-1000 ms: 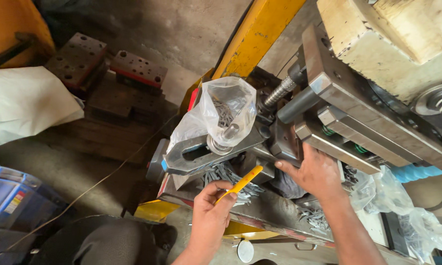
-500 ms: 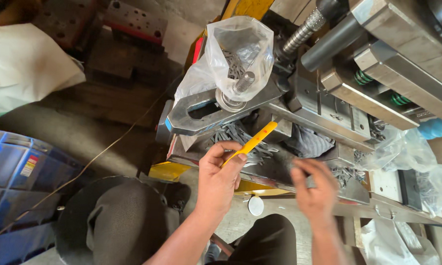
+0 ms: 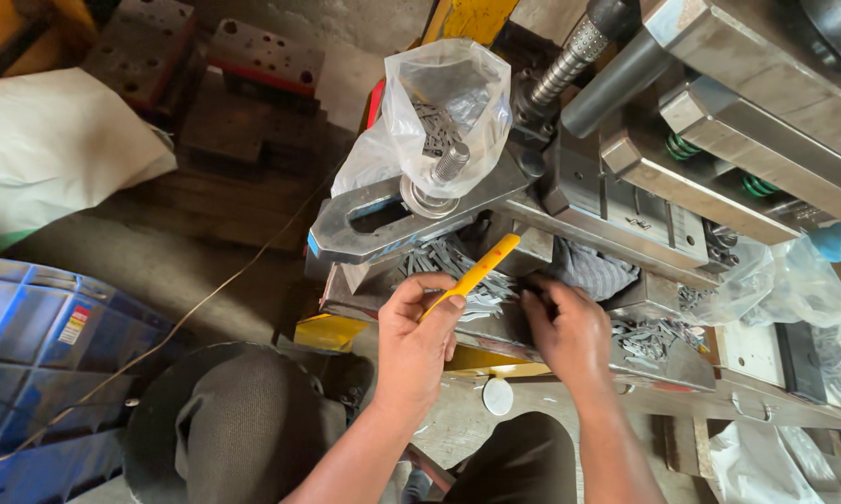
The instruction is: The person repeatedly places small metal pieces into a press machine using a yellow plastic tool, then removes the processed pieces. The person handles the metal pieces one at a time and uses the tool to guide them into the machine.
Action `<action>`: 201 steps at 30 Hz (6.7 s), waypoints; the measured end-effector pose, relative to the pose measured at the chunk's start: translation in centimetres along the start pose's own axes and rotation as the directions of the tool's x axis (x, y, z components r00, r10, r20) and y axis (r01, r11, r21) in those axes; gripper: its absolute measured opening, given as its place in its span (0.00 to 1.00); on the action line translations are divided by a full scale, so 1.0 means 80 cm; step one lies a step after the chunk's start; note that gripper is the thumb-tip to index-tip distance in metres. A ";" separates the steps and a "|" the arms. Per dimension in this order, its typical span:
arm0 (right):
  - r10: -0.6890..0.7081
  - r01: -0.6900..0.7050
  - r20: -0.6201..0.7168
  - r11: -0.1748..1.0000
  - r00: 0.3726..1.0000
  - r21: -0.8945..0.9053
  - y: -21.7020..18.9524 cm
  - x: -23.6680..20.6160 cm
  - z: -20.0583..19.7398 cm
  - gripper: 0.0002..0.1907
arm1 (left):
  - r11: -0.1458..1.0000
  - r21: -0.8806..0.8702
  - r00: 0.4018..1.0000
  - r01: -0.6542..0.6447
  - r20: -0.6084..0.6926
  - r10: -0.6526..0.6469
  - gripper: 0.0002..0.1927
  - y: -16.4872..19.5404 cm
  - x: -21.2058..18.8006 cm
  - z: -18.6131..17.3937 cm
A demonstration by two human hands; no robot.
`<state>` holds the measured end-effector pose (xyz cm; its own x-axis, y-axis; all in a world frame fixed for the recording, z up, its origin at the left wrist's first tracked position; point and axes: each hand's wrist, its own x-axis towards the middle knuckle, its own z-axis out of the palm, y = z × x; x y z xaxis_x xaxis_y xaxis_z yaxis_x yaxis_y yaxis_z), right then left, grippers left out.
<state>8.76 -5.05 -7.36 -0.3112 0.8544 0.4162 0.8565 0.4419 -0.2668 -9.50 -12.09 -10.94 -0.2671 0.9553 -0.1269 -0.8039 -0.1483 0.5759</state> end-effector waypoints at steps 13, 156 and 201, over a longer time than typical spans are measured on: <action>0.171 -0.171 0.010 0.975 0.985 0.143 0.056 -0.034 -0.012 0.08 | 0.999 -0.026 1.000 0.023 0.006 -0.023 0.08 0.003 0.002 0.000; 0.100 -0.035 -0.070 0.782 0.993 0.623 0.102 -0.082 -0.038 0.14 | 0.315 0.761 0.813 -0.566 0.452 0.368 0.07 -0.014 0.032 0.201; -0.041 0.100 -0.116 0.820 0.992 0.564 0.128 -0.092 -0.056 0.14 | 0.865 0.493 0.994 -0.090 0.097 0.048 0.04 -0.084 0.049 0.218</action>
<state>21.65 -8.05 -9.23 -0.2961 0.7982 0.5246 0.4391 0.6016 -0.6674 4.13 -2.88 -1.20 -0.2525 0.9674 -0.0197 -0.4091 -0.0883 0.9082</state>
